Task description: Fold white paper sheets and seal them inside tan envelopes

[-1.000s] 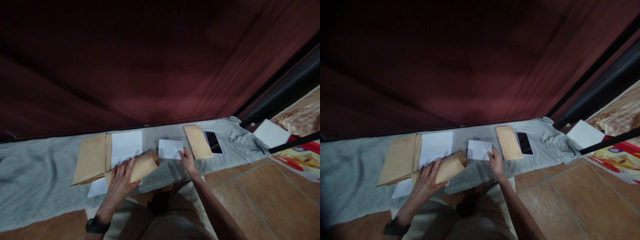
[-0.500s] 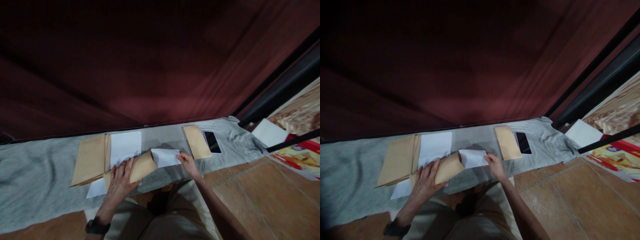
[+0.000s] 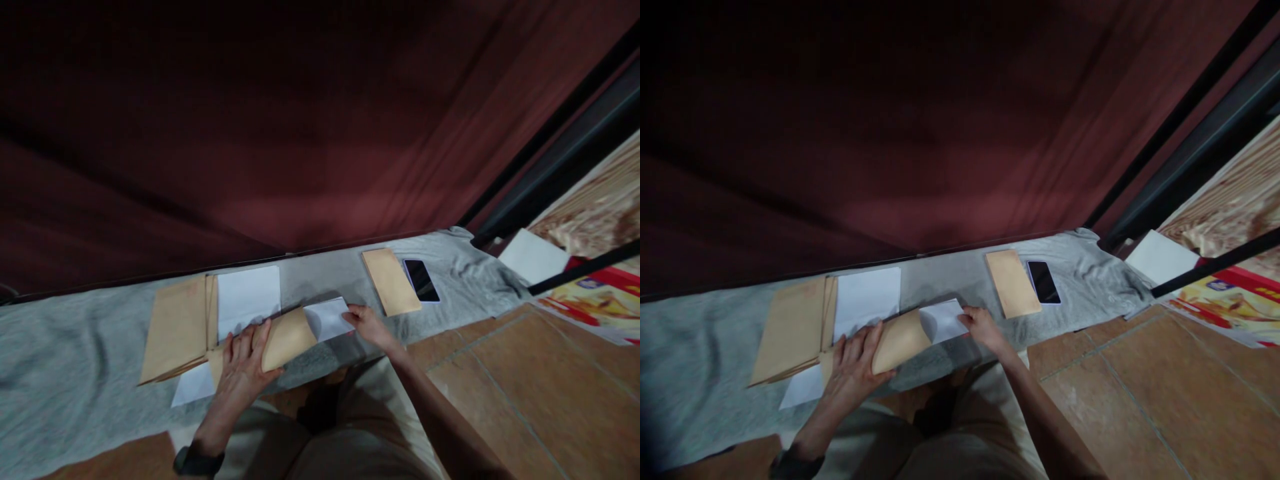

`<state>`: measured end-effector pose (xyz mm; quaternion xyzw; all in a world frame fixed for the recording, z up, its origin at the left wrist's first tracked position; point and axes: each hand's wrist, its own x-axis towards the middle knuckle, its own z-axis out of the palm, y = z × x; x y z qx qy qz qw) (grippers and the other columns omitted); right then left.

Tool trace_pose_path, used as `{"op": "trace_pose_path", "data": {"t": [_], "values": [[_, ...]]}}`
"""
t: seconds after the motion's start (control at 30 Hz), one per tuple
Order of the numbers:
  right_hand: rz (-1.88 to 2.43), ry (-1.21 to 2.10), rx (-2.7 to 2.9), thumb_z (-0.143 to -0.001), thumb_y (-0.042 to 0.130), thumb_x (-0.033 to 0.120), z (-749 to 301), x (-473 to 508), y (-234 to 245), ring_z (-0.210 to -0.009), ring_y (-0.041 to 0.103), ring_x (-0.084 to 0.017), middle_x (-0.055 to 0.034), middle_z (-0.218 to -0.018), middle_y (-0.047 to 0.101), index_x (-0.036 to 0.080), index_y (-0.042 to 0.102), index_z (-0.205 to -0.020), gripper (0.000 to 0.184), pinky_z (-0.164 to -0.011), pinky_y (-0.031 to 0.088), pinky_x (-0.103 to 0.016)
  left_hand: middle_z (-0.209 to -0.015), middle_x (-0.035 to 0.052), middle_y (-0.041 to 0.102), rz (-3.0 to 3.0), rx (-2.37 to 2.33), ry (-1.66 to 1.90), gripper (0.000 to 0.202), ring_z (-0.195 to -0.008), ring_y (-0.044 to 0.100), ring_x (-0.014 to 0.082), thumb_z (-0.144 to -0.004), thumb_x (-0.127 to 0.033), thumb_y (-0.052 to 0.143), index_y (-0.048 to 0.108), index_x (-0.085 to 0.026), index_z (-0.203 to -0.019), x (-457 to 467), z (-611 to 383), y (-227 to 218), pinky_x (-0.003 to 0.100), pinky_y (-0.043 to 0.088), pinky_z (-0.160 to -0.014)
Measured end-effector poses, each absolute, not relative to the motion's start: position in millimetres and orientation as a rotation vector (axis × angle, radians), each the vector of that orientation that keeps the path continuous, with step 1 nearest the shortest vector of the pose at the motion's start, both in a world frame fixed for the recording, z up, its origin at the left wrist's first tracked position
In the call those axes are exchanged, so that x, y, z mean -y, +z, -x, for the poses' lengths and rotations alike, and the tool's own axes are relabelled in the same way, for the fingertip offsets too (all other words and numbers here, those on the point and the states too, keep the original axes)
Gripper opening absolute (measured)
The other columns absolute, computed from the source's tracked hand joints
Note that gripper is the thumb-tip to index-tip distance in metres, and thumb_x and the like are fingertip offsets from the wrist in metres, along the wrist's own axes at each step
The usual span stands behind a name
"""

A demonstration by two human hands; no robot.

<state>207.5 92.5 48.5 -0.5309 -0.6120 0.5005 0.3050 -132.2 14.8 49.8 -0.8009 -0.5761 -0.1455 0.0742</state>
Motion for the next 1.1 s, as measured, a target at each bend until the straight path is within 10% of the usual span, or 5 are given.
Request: {"op": "trace_pose_path", "data": {"t": [1.1], "values": [[1.361, 1.319, 1.441, -0.080, 0.057, 0.035, -153, -78, 36, -0.052, 0.039, -0.011, 0.0058, -0.052, 0.040, 0.023, 0.049, -0.051, 0.032, -0.052, 0.029, -0.025, -0.143, 0.0231, 0.051, 2.501, 1.707, -0.467, 0.111, -0.136, 0.046, 0.0402, -0.072, -0.043, 0.078, 0.017, -0.017, -0.161, -19, 117, 53, 0.064, 0.016, -0.121]]}}
